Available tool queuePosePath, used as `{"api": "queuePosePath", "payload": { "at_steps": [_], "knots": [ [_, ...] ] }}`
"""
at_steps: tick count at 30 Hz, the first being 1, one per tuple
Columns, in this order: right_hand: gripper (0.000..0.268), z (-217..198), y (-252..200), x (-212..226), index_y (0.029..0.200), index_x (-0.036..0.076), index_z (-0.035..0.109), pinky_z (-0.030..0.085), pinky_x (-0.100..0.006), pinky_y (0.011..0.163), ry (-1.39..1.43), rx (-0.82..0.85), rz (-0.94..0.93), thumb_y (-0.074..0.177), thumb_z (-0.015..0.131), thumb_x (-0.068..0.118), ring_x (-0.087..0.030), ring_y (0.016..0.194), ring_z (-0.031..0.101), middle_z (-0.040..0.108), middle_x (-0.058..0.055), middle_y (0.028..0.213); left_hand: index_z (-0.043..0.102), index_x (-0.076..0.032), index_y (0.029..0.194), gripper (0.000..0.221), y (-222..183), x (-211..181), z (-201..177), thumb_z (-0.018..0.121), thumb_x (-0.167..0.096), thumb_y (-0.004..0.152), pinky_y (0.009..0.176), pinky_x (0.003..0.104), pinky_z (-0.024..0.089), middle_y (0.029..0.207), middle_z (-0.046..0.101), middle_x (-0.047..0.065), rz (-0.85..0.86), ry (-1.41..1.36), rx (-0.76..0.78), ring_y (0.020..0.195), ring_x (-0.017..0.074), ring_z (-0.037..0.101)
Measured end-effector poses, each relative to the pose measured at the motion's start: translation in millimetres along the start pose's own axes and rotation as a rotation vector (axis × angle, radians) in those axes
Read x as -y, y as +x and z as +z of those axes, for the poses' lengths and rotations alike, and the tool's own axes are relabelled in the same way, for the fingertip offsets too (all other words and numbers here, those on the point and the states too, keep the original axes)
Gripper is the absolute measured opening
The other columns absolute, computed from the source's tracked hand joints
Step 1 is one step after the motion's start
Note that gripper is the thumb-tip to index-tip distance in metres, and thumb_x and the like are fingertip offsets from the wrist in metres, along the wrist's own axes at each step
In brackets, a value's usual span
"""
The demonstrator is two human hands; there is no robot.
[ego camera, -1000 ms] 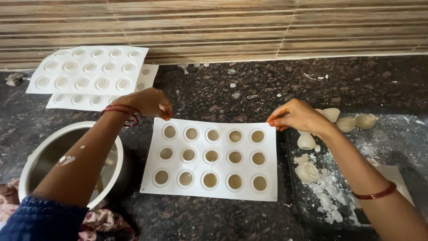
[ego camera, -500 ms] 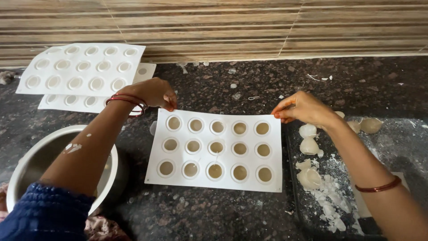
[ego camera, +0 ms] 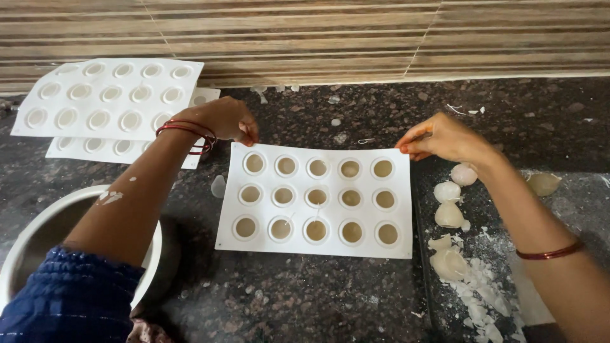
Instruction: The recorder uses a spoon to carefully fill several white silicone molds with a liquid from a metal pot.
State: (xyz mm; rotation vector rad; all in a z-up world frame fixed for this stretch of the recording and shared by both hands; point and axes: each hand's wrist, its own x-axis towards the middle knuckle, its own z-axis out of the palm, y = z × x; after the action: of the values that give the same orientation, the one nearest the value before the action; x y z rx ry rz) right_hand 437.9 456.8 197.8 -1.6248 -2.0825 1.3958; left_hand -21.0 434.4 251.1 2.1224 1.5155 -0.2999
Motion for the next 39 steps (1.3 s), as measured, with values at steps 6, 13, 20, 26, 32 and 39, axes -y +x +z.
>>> {"api": "queuePosePath", "payload": {
  "at_steps": [6,13,20,26,32,39],
  "knots": [
    [0.024,-7.4,13.0,-8.2,0.110,0.002,0.080,0.065,-0.033,0.079,0.083,0.010,-0.027,0.087,0.074,0.004,-0.021,0.086,0.077,0.081,-0.014,0.099,0.084,-0.022,0.100,0.024,9.8,-0.1,-6.2,0.083,-0.018,0.076,0.085,0.038,0.057,0.097,0.081,0.002,0.032,0.025,-0.013,0.095,0.0208,0.076],
    [0.024,-14.5,14.7,10.4,0.111,0.005,0.080,0.064,-0.032,0.082,-0.008,-0.021,0.044,0.088,0.073,0.004,-0.019,0.089,0.077,0.081,-0.012,0.101,0.084,-0.021,0.098,0.023,24.2,7.4,-7.5,0.082,-0.018,0.076,0.082,0.038,0.057,0.093,0.081,0.003,0.056,0.002,-0.027,0.092,0.0201,0.077],
    [0.024,-23.0,26.7,8.4,0.111,0.004,0.080,0.064,-0.033,0.083,0.008,-0.025,0.021,0.089,0.072,0.004,-0.022,0.090,0.077,0.081,-0.014,0.102,0.084,-0.021,0.096,0.021,32.3,6.9,-14.1,0.084,-0.019,0.075,0.083,0.039,0.056,0.094,0.081,0.002,0.109,0.043,-0.099,0.093,0.0212,0.075],
    [0.023,-29.3,32.1,5.5,0.110,0.003,0.079,0.064,-0.033,0.083,0.002,-0.036,0.016,0.089,0.072,0.003,-0.021,0.090,0.077,0.080,-0.013,0.101,0.084,-0.023,0.097,0.020,35.5,2.3,-19.0,0.084,-0.021,0.077,0.088,0.040,0.054,0.100,0.080,0.002,0.065,0.054,-0.120,0.099,0.0222,0.074],
    [0.022,-33.1,32.0,10.9,0.110,0.004,0.080,0.063,-0.032,0.084,-0.004,-0.070,0.025,0.089,0.072,0.003,-0.020,0.089,0.076,0.080,-0.014,0.100,0.084,-0.024,0.097,0.020,38.3,-0.2,-22.8,0.085,-0.023,0.077,0.092,0.041,0.053,0.104,0.079,0.001,0.039,0.063,-0.166,0.104,0.0226,0.072],
    [0.023,-33.7,34.3,16.3,0.110,0.006,0.080,0.063,-0.031,0.084,-0.051,-0.113,0.041,0.088,0.074,0.006,-0.019,0.088,0.076,0.081,-0.012,0.100,0.084,-0.022,0.095,0.019,44.9,1.8,-20.5,0.085,-0.023,0.077,0.093,0.041,0.054,0.101,0.080,0.001,0.053,0.055,-0.195,0.102,0.0219,0.073]
  ]
}}
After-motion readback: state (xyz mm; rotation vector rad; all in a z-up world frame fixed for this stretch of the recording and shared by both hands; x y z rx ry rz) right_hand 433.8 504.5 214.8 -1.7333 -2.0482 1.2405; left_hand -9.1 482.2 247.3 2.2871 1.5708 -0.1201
